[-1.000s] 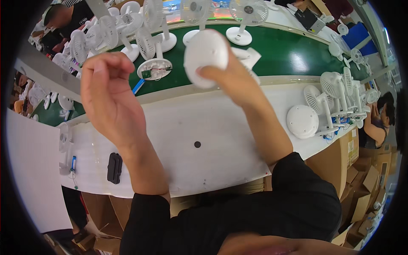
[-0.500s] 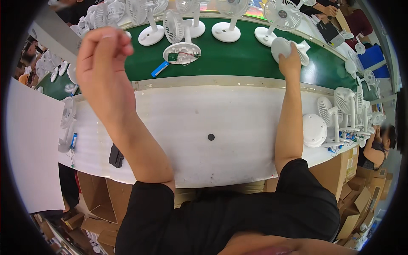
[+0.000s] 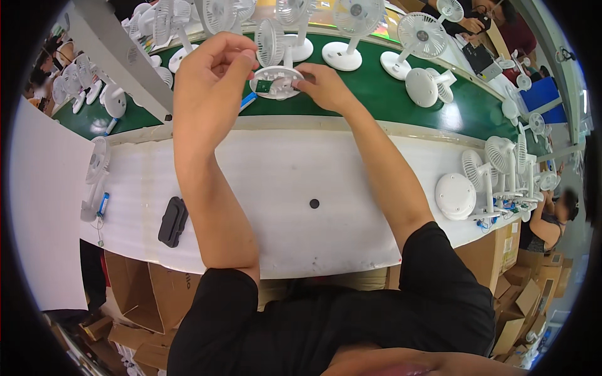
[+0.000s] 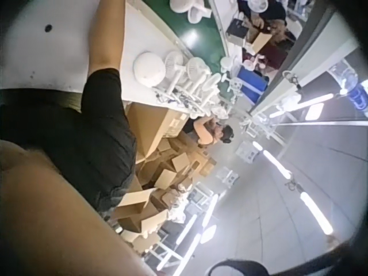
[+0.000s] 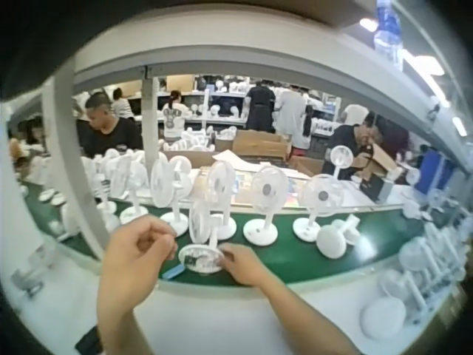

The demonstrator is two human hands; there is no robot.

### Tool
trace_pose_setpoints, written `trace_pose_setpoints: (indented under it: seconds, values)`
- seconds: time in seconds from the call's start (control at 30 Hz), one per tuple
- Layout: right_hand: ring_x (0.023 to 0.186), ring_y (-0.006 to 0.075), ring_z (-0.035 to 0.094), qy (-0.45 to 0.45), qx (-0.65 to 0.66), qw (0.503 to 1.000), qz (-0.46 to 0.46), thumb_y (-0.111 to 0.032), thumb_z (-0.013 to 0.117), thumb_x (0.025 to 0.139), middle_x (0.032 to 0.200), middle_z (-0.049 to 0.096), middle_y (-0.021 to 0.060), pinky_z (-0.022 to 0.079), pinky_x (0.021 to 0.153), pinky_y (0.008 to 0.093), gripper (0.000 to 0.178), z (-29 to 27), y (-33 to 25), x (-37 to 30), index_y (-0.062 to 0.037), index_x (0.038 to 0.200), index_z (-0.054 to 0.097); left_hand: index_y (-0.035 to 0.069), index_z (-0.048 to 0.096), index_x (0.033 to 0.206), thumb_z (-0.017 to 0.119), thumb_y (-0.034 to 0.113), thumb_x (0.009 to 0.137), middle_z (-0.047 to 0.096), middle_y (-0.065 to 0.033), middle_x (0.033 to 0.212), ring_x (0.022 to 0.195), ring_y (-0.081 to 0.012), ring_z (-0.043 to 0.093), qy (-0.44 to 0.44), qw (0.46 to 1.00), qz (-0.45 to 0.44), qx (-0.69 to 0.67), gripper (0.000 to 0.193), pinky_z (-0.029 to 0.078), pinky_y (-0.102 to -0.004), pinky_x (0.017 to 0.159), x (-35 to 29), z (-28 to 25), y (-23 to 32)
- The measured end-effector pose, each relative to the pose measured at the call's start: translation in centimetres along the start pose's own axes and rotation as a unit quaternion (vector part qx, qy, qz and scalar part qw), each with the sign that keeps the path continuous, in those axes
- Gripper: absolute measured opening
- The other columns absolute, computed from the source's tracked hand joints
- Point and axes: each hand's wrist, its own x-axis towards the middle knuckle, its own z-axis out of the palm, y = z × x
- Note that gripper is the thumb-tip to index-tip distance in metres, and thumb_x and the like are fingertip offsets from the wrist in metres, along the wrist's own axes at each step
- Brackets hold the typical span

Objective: Assembling portable electric fans on a production line by connecting circuit boards and snapping plastic components together.

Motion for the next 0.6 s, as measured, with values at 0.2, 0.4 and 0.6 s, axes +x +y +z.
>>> trace_pose_setpoints:
  seconds: [0.2, 0.4, 0.6]
  values:
    - [0.074, 0.0123, 0.055, -0.006, 0.093, 0.995, 0.042, -0.006, 0.063, 0.088, 0.088, 0.067, 0.0049, 0.046, 0.069, 0.0239, 0.019, -4.5, -7.6, -2.3, 0.0001, 0.105, 0.070, 0.000, 0.066, 0.101, 0.064, 0.004, 0.083, 0.064, -0.0066, 0.096, 0.081, -0.0149, 0.057, -0.059, 0.986, 0.114, 0.102, 0.018, 0.048, -0.0254, 0.075, -1.0, 0.0, -1.2]
    - [0.067, 0.0094, 0.052, 0.079, 0.093, 0.990, 0.070, -0.005, 0.062, 0.088, 0.076, 0.064, 0.0015, 0.043, 0.064, 0.0211, 0.014, -8.6, -11.3, -6.6, -0.0002, 0.099, 0.071, -0.001, 0.061, 0.104, 0.064, 0.000, 0.084, 0.060, -0.0088, 0.113, 0.085, -0.0150, 0.056, -0.207, 0.964, 0.106, 0.130, 0.020, 0.048, -0.0249, 0.078, -1.9, 2.6, 0.4]
    - [0.069, 0.0105, 0.053, 0.110, 0.099, 0.986, 0.082, -0.003, 0.063, 0.087, 0.082, 0.063, 0.0023, 0.043, 0.062, 0.0216, 0.013, -11.1, -11.1, -7.9, -0.0007, 0.096, 0.071, 0.002, 0.056, 0.099, 0.062, 0.000, 0.086, 0.060, -0.0074, 0.108, 0.084, -0.0135, 0.054, -0.221, 0.970, 0.056, 0.084, 0.015, 0.047, -0.0227, 0.075, -2.0, 5.8, 0.8]
